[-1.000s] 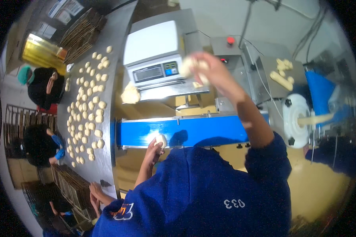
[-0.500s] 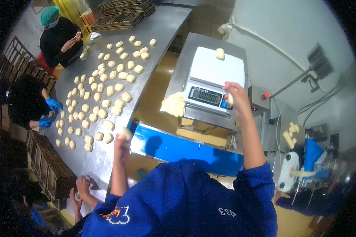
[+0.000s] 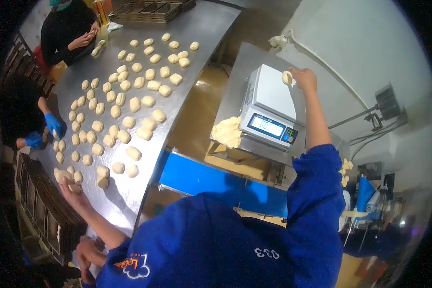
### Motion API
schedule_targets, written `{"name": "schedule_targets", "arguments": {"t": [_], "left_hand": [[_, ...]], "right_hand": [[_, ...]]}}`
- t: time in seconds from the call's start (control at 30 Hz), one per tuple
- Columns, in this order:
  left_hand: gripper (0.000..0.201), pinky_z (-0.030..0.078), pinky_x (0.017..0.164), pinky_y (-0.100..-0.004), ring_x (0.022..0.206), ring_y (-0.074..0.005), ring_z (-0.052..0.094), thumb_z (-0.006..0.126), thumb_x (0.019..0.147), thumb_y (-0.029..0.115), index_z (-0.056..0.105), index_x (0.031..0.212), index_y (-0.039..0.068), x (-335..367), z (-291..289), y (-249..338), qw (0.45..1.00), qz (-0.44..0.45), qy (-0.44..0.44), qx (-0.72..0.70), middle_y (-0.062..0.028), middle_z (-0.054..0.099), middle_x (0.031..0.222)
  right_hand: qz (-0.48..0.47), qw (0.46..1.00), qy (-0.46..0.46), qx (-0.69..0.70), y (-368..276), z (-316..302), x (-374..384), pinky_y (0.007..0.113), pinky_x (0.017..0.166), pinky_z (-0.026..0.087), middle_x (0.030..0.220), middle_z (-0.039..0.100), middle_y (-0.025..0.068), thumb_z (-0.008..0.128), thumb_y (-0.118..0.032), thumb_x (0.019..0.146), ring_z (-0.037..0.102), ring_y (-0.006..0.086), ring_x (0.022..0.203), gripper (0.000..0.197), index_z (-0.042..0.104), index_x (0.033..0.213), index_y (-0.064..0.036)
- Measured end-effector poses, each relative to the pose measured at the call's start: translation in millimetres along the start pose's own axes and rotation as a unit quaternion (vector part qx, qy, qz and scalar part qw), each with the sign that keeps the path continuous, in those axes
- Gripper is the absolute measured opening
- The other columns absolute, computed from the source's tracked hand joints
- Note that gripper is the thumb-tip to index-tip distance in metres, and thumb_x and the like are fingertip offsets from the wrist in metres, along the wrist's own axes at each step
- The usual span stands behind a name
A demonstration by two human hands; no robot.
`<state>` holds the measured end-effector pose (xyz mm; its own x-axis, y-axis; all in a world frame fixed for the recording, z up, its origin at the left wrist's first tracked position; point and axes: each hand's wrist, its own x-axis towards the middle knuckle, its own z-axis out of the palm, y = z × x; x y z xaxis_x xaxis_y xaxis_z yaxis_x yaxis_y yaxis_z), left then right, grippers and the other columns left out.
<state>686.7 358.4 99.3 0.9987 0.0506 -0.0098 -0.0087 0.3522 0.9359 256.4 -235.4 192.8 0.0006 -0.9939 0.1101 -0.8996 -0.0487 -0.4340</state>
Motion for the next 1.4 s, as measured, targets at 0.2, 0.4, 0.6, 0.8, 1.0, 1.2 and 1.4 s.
{"name": "schedule_targets", "arguments": {"t": [0.2, 0.4, 0.6, 0.8, 1.0, 1.2, 1.4], "left_hand": [[0.025, 0.036, 0.054, -0.021, 0.064, -0.0069, 0.046, 0.063, 0.081, 0.024, 0.056, 0.098, 0.008, 35, -61, -2, 0.99, 0.006, 0.017, 0.142, 0.0021, 0.051, 0.078], [0.038, 0.045, 0.05, -0.0234, 0.062, -0.0096, 0.054, 0.069, 0.077, 0.029, 0.06, 0.107, 0.008, 39, -101, 2, 0.901, -0.068, 0.013, 0.429, -0.0026, 0.06, 0.079], [0.037, 0.046, 0.051, -0.0269, 0.06, -0.013, 0.058, 0.07, 0.069, 0.025, 0.063, 0.1, 0.005, 21, -115, -35, 0.87, -0.108, -0.017, 0.48, -0.008, 0.062, 0.076], [0.046, 0.047, 0.074, -0.0346, 0.082, -0.0263, 0.061, 0.071, 0.067, 0.026, 0.061, 0.107, 0.004, 28, -134, -74, 0.855, -0.027, 0.001, 0.518, -0.0158, 0.063, 0.092], [0.057, 0.044, 0.086, -0.0369, 0.096, -0.0309, 0.056, 0.064, 0.071, 0.013, 0.047, 0.125, 0.006, 18, -123, -57, 0.718, 0.0, 0.046, 0.695, -0.0173, 0.06, 0.1], [0.06, 0.04, 0.093, -0.0376, 0.113, -0.033, 0.049, 0.066, 0.076, 0.018, 0.041, 0.128, 0.003, 40, -82, -55, 0.772, 0.131, -0.039, 0.621, -0.0202, 0.049, 0.123], [0.067, 0.027, 0.104, -0.0432, 0.124, -0.0351, 0.034, 0.064, 0.077, 0.014, 0.031, 0.133, 0.0, 20, -12, -75, 0.806, 0.265, -0.11, 0.518, -0.0209, 0.035, 0.134]], "right_hand": [[-0.111, 0.969, 0.14, -0.171, -3, 74, 13, 0.041, 0.07, 0.049, 0.083, 0.066, 0.0176, 0.062, -0.049, 0.069, 0.063, 0.0362, 0.076, 0.056, 0.063, 0.097, -0.0006], [-0.03, 0.925, -0.2, 0.322, 75, 59, 72, 0.026, 0.048, 0.045, 0.072, 0.06, 0.0022, 0.049, -0.039, 0.089, 0.056, 0.0122, 0.058, 0.034, 0.063, 0.092, -0.0079], [-0.008, 0.661, -0.376, 0.649, -83, 78, -92, 0.015, 0.043, 0.046, 0.081, 0.057, 0.0055, 0.05, -0.024, 0.092, 0.055, 0.0071, 0.058, 0.026, 0.05, 0.109, -0.0043], [-0.168, 0.591, -0.72, 0.321, -226, 146, -356, 0.023, 0.062, 0.05, 0.1, 0.06, 0.0071, 0.064, -0.025, 0.08, 0.06, 0.0142, 0.08, 0.039, 0.056, 0.111, -0.0032], [-0.54, 0.613, -0.557, 0.151, -227, 254, -488, 0.037, 0.083, 0.045, 0.107, 0.056, 0.0185, 0.062, -0.018, 0.078, 0.056, 0.0321, 0.096, 0.039, 0.055, 0.113, -0.003], [-0.72, 0.615, -0.316, 0.055, -206, 271, -517, 0.047, 0.082, 0.043, 0.124, 0.051, 0.0123, 0.055, -0.011, 0.074, 0.052, 0.0284, 0.108, 0.039, 0.057, 0.112, -0.0098], [-0.624, 0.683, -0.357, 0.125, -157, 202, -431, 0.05, 0.095, 0.033, 0.127, 0.044, 0.012, 0.057, -0.017, 0.078, 0.039, 0.0268, 0.122, 0.037, 0.054, 0.114, -0.0091]]}}
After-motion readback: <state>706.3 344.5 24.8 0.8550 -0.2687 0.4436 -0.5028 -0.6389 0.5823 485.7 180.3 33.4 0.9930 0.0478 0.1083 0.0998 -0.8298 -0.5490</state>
